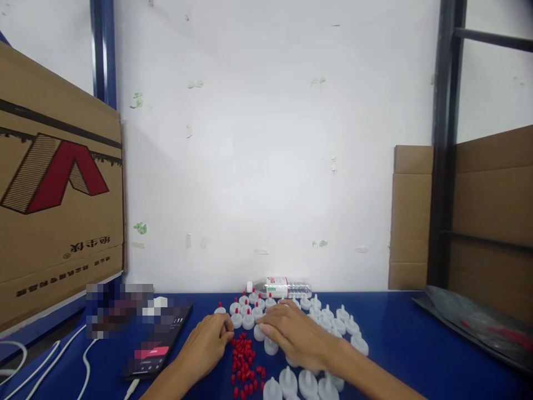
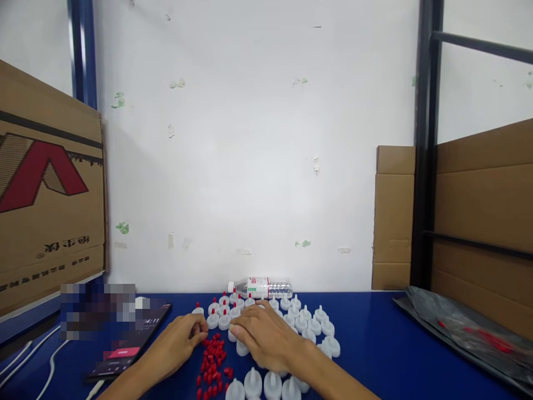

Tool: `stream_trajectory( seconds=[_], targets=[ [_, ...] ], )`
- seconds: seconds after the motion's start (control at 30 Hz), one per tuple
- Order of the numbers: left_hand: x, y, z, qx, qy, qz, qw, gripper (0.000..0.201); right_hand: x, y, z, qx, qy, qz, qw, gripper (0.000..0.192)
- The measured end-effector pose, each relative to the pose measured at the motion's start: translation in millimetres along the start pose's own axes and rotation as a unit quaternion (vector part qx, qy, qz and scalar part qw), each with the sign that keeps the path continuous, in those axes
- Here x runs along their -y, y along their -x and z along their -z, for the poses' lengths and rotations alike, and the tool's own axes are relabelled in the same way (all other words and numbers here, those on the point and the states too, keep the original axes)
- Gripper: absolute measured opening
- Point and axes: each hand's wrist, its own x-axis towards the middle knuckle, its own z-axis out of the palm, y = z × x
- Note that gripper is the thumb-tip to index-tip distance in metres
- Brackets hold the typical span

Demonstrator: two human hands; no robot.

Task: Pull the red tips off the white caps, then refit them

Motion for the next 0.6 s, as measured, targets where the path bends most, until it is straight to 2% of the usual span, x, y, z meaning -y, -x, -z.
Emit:
stream_trajectory(
  seconds=[0.07,0.17,0.3,0.4,0.6],
  targets=[
    [-5,2,-0.6,0.003,0.000,-0.007,1.000,0.015,0,1,1,0.003,-0.001,-0.004,1.000,0.034],
    [-8,1,3.4,-0.018,-0.014,0.009,1.000,0.031,-1,1,2,-0.002,0.001,-0.016,1.000,0.031],
    [3,-6,11.4,-0.077,-0.036,0.040,0.996,0.036,-2,1,5,-0.021,0.007,-0.036,0.999,0.031],
    [14,-10,12.0,-0.087,-0.044,0.042,0.994,0.041,0,0,9,-0.029,0.012,-0.038,0.999,0.031],
    [21,-11,10.9,-0.080,-0.036,0.020,0.996,0.019,2,0,10,-0.031,0.032,-0.031,0.999,0.030]
  ],
)
